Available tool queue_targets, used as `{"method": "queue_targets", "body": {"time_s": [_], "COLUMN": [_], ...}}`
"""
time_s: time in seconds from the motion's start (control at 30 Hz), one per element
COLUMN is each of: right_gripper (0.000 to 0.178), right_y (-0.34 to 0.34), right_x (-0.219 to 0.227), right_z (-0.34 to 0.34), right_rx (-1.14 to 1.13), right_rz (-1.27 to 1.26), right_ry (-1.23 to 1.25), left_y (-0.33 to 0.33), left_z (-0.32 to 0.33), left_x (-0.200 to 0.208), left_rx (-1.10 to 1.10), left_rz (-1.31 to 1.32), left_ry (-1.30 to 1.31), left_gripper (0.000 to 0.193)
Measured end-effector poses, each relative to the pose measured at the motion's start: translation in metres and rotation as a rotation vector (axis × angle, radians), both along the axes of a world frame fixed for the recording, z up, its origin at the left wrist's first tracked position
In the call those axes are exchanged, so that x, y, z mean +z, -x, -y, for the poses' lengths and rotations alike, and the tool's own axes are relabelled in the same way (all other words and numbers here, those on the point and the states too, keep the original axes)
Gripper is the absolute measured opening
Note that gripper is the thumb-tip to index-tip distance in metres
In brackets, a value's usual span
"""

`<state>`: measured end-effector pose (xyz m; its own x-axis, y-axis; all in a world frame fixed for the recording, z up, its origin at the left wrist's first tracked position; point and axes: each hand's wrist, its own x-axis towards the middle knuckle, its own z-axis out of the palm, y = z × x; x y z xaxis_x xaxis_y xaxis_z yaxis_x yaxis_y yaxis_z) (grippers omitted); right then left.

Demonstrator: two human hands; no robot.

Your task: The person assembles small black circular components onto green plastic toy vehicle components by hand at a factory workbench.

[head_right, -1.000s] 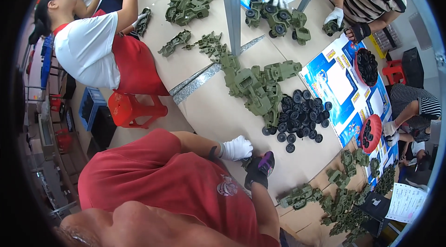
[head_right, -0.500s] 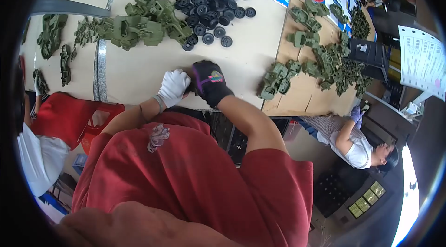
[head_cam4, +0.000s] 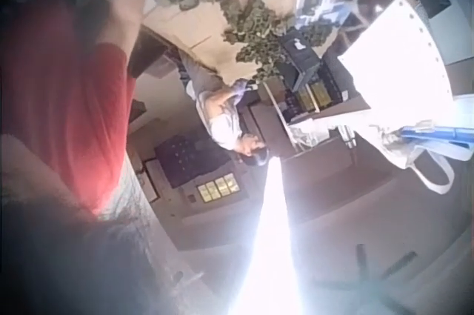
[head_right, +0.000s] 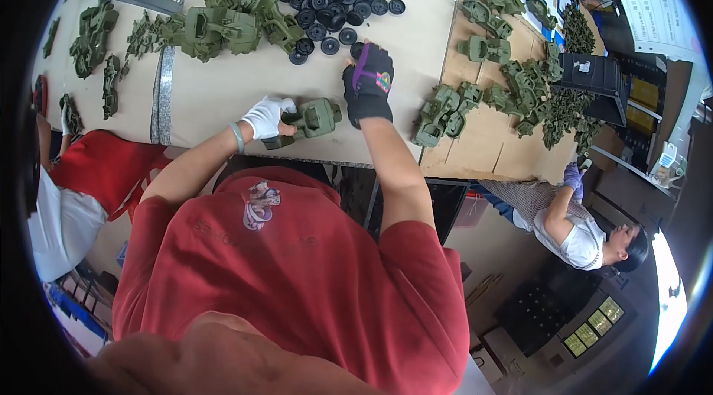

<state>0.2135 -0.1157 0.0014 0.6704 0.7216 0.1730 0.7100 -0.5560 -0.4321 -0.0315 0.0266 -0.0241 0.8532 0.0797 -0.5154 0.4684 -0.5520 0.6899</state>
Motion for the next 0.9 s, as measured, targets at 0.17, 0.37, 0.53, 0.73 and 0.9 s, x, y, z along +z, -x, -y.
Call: {"method": "queue_targets", "body": {"time_s": [0.17, 0.37, 0.53, 0.73, 0.9], "right_gripper": [0.018, 0.028, 0.020, 0.046, 0.054], "right_y": [-0.019, -0.006, -0.001, -0.003, 0.041], "right_x": [-0.017, 0.005, 0.001, 0.010, 0.045], "right_z": [0.002, 0.036, 0.050, 0.047, 0.038], "right_rx": [0.015, -0.082, 0.090, 0.225, 0.471], "right_rz": [0.009, -0.702, -0.129, -0.116, -0.400], "right_ry": [0.169, 0.061, 0.058, 0.364, -0.038], "left_y": [-0.008, 0.022, 0.027, 0.034, 0.033], "left_z": [-0.028, -0.060, -0.030, 0.010, 0.032], "left_x": [0.002, -0.040, -0.014, -0.014, -0.016], "left_rx": [-0.036, 0.197, 0.270, 0.149, 0.179], "left_rz": [-0.053, -0.086, 0.240, 0.051, -0.080], "left_ry": [0.038, 0.341, 0.001, -0.193, -0.305], "left_gripper": [0.051, 0.045, 0.060, 0.109, 0.109]}}
